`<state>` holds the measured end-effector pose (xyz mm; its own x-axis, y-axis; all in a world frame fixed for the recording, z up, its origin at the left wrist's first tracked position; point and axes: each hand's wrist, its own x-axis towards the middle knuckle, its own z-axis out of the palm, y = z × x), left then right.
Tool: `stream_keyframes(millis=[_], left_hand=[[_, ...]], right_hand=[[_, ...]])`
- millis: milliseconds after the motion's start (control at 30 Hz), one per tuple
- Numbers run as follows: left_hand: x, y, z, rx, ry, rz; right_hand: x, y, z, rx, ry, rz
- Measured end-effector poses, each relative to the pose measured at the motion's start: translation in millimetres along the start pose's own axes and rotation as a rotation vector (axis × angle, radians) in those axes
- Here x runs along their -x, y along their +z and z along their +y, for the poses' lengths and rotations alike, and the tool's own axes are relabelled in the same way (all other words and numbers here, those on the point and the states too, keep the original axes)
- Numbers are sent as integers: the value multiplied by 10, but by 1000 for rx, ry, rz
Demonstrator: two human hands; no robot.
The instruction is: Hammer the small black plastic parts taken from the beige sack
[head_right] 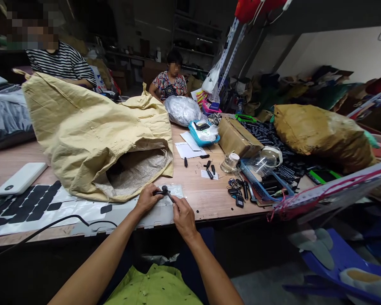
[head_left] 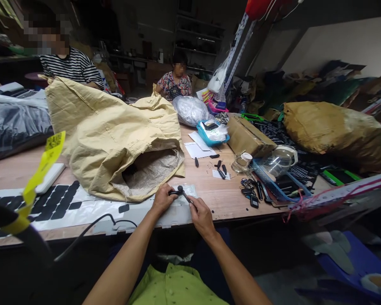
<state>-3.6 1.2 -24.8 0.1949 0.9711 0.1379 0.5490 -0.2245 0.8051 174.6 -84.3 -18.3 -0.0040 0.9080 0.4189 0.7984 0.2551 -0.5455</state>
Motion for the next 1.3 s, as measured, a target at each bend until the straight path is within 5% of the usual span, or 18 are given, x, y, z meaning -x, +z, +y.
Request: stream_keyframes(millis=[300, 500, 600, 767, 867, 1000, 1100, 1200, 1300], left_hand=[[49, -35, 41, -95, 38, 5], [49, -124, 102, -75, 55, 4], [376, -136, 203, 32, 57, -55], [1323, 45, 229, 93, 204, -432], [1588, 214, 99, 4, 15, -545], [1509, 307, -45, -298, -295, -639], [1370, 199, 62, -485, -340, -831], [1130, -31, 330, -281, -248, -945], [665, -313, 540, 41, -254, -780]], right_hand=[[-564, -21, 474, 480, 138, 7], [-606, 131, 478, 624, 125, 50], [-609, 145, 434, 632, 145, 28], [-625, 116, 382, 642, 175, -11], [-630, 97, 354, 649, 185, -21], [-624, 85, 340, 654, 184, -20], [-604, 86, 369, 659, 164, 4], [-581, 98, 420, 667, 129, 36], [-561, 112, 461, 672, 99, 59]])
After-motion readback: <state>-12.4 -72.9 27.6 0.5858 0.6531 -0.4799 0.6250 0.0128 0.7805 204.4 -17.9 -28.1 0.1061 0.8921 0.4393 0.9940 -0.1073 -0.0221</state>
